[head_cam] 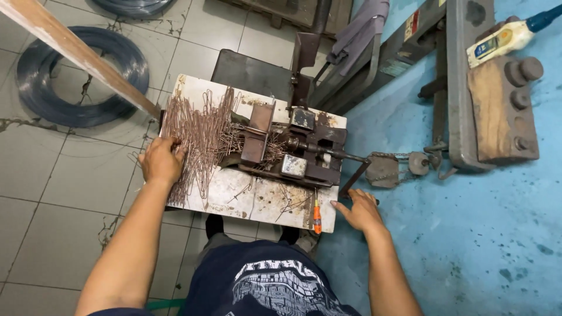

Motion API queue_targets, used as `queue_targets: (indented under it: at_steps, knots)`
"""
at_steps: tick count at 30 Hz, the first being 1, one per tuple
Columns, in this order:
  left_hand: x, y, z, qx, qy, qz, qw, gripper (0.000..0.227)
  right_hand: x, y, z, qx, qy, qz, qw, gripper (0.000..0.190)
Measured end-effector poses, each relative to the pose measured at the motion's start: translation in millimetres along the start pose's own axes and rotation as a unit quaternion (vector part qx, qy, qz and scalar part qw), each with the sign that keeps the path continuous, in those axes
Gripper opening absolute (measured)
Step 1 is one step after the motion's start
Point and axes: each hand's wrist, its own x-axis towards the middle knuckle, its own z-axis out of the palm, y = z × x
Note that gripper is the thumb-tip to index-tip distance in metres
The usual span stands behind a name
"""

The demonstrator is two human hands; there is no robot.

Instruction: Manually processing thin metal wires by feeding them into a hand-operated machine and pulling a lever to cut or shape them.

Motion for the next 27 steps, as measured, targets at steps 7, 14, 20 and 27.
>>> queue_targets:
  at_steps: [7,14,20,27]
  knots:
    - [9,24,-4,-0.030,0.001,-0.041,0.999,0.029,6,-7,-2,-0.024,-0.018,0.014,0.999,0.085]
    - [41,18,20,0.041,-0.038,-0.067,0.996,0.019,-9,-8,-7,-0.005,-0.011,0.008,1.000,0.080]
    - [20,66,-55,-0.153,0.023,0.057,0.986,0.027,-10,-7,-9,0.021,-0.012,0.011,1.000,0.078]
    - [-27,135,-164,-0.411,0.077,0.107,0.902,0.015,-58,-57,-59,0.060,0.067,-0.062,0.994,0.054]
